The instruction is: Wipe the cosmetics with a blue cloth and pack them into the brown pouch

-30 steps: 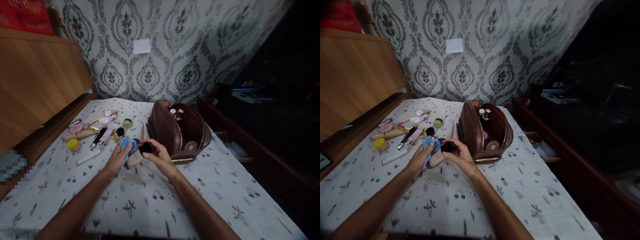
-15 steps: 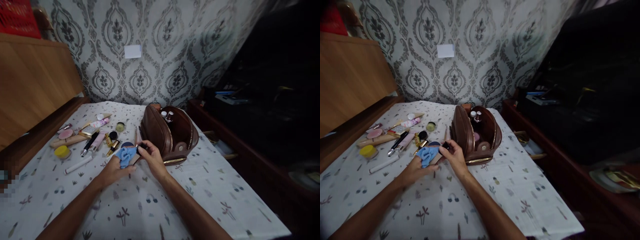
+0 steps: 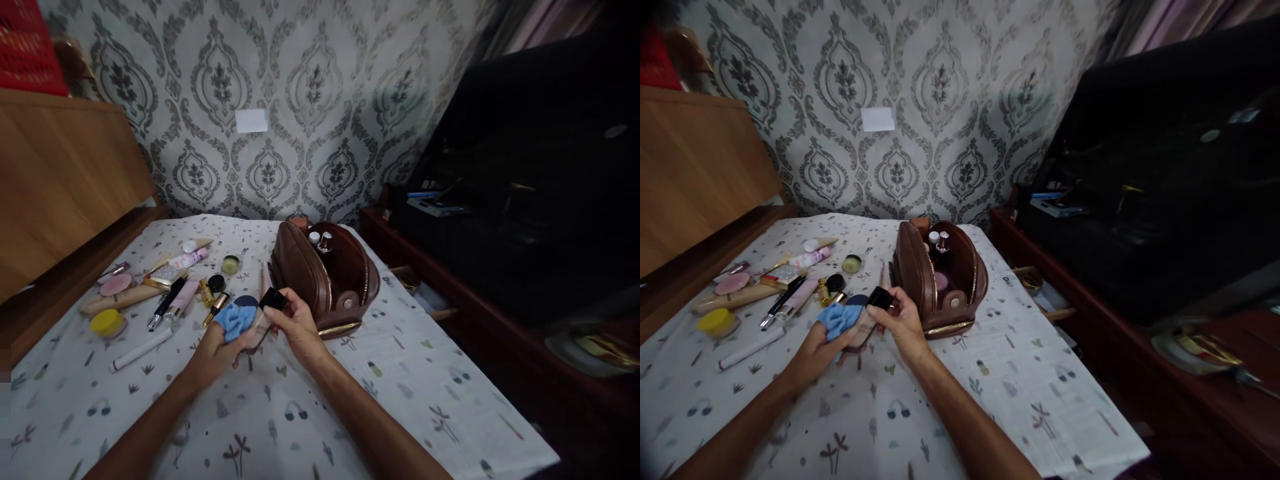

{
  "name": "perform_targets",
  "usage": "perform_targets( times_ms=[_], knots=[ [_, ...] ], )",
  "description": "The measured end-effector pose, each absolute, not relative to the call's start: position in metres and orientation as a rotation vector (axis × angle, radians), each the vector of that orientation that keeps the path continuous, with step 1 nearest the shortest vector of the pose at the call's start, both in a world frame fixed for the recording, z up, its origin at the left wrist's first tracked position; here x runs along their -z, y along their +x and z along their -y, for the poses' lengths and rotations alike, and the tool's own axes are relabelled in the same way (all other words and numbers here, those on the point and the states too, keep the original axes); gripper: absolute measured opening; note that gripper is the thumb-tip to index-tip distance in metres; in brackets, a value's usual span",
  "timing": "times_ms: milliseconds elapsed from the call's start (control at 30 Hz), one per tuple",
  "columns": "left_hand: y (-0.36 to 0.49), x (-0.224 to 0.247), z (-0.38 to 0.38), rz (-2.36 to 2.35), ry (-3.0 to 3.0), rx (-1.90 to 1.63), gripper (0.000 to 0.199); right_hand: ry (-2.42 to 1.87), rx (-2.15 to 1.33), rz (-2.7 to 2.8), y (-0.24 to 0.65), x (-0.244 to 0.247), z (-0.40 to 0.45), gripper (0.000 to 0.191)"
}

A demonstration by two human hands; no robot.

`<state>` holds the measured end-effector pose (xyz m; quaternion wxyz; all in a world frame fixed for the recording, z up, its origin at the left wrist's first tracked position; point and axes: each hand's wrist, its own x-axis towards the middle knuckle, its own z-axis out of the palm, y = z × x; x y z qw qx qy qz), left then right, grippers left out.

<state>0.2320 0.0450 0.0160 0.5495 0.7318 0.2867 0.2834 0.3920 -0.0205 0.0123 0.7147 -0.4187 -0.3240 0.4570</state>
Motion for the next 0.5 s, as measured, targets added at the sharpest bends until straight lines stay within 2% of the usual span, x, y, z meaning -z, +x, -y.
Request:
perform_targets(
  times_ms=[133,333,500],
  knots=[
    [0.228,-0.015,-0.047,-0.655,1.890,-0.892,0.021,-1.015,-1.019,0.848,0.387,-0.007,0.018,0.042],
    [0.229,-0.019,-0.050,-0.582,1.883,-0.876,0.031,-1.233,-0.849,1.167,0.377,0.005,0.017,0.027],
    [0.230,-0.019,-0.054,-0.560,1.822,-0.950,0.027,-1.330,-0.803,1.240,0.379,0.015,0.013,0.039]
  ],
)
